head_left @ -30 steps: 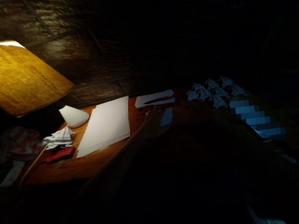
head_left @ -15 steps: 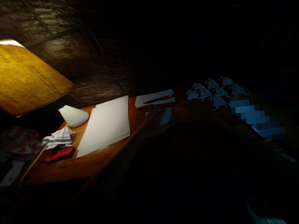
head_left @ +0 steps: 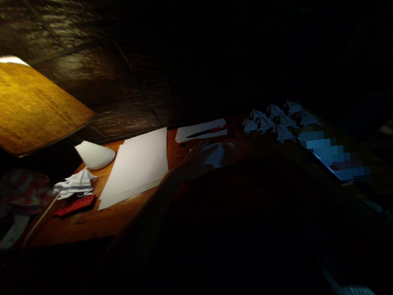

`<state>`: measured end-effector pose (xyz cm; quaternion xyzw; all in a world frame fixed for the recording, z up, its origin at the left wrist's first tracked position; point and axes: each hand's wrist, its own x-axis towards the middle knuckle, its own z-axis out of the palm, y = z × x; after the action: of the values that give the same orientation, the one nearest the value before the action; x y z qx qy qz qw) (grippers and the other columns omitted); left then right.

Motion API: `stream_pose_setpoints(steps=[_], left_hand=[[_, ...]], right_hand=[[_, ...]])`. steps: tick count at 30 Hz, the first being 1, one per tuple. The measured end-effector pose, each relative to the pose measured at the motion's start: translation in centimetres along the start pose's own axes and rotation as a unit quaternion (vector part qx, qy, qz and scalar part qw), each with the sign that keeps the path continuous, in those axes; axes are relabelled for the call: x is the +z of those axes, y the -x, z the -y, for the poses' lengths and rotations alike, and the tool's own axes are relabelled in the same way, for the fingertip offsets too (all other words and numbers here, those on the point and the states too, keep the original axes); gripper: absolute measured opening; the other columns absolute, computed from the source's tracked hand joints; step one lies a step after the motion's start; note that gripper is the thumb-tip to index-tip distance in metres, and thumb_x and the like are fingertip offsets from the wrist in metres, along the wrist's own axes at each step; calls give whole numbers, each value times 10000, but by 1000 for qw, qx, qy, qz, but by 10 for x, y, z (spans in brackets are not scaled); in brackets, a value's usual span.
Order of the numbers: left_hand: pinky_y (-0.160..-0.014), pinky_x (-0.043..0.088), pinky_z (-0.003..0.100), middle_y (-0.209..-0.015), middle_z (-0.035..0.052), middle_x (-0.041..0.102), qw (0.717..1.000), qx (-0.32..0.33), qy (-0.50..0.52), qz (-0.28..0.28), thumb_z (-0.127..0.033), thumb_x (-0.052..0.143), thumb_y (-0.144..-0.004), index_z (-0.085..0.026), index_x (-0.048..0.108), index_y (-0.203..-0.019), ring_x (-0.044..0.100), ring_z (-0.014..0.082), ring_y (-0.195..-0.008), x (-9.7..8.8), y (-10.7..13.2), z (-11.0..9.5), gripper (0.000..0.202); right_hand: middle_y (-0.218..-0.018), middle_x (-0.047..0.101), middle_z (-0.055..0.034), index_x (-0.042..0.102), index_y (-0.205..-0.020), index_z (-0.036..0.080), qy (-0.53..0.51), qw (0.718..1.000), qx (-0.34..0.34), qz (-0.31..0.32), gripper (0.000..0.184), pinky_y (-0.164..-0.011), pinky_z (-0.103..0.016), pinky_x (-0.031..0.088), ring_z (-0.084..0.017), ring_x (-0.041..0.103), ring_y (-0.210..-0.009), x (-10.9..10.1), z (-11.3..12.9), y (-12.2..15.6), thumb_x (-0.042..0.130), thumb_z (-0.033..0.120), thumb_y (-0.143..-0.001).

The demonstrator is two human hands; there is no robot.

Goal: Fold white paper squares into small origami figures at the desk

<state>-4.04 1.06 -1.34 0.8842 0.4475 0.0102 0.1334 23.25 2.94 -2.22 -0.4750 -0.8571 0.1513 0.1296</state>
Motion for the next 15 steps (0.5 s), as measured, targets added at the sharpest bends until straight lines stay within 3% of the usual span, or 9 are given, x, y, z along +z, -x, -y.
stream_pose_setpoints(steps=[10,15], left_hand=[[-1226,139,673,-1735,20,-34,999,-17,16,42,-252,625,-884,-413,183,-1620,-10,407,-1578,-15,9,1,873],[-1223,106,686,-1728,7,-90,999,-11,14,45,-215,606,-878,-432,163,-1618,-80,395,-1575,-10,6,9,889]], right_hand=[[-1427,572,-94,399,-1554,386,21,997,-70,21,802,-1033,-595,463,-405,563,-1274,-14,-13,3,710,447,-818],[-1506,529,-76,375,-1565,413,29,998,-46,43,831,-1032,-598,467,-426,544,-1307,-25,-9,7,719,433,-808]])
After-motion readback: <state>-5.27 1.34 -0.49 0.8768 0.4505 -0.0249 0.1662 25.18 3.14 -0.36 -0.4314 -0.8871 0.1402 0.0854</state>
